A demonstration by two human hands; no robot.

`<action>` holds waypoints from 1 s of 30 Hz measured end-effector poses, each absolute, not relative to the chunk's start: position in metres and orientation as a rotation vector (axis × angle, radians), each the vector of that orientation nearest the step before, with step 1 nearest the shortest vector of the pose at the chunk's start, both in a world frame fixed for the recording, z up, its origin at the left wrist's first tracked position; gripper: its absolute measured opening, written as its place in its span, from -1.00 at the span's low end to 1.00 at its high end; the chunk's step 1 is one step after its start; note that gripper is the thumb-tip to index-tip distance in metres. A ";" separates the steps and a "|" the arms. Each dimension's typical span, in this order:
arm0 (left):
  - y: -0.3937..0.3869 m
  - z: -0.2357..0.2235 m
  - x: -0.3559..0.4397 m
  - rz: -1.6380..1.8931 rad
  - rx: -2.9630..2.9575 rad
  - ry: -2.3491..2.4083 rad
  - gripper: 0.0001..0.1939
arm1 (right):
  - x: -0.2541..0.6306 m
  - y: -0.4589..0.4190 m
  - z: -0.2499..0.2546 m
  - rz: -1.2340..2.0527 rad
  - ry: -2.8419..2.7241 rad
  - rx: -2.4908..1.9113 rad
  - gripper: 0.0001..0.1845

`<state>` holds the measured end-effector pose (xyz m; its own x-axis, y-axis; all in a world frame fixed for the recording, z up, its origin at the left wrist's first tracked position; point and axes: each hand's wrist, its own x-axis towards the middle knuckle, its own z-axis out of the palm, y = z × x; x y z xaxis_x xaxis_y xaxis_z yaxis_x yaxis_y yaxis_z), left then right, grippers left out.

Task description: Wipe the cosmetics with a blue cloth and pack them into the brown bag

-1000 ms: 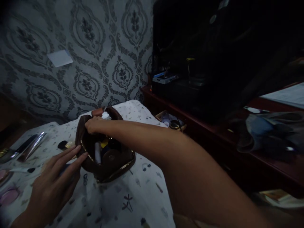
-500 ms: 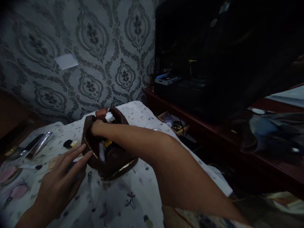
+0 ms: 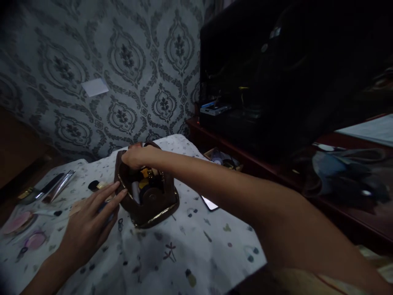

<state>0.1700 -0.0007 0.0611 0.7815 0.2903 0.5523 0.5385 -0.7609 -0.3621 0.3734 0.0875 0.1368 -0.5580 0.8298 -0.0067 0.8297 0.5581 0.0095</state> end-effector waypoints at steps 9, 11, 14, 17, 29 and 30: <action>0.001 0.050 0.168 -0.693 -2.519 -0.665 -0.45 | 0.385 -0.018 0.099 0.281 3.302 1.833 -0.76; 0.000 0.042 0.164 -0.703 -2.534 -0.724 -0.41 | 0.372 -0.036 0.073 0.233 3.432 1.788 -0.77; 0.001 0.028 0.150 -0.700 -2.558 -0.860 -0.41 | 0.359 -0.050 0.042 0.364 3.489 1.866 -0.67; 0.017 0.018 0.127 -0.664 -2.560 -1.031 -0.53 | 0.354 -0.055 0.026 0.472 3.477 1.907 -0.65; 0.161 0.021 0.063 -0.134 -2.489 -1.879 -0.40 | 0.344 -0.057 0.020 0.704 3.477 1.925 -0.68; 0.166 0.018 0.063 -0.107 -2.539 -1.856 -0.35 | 0.344 -0.058 0.020 0.686 3.477 1.936 -0.69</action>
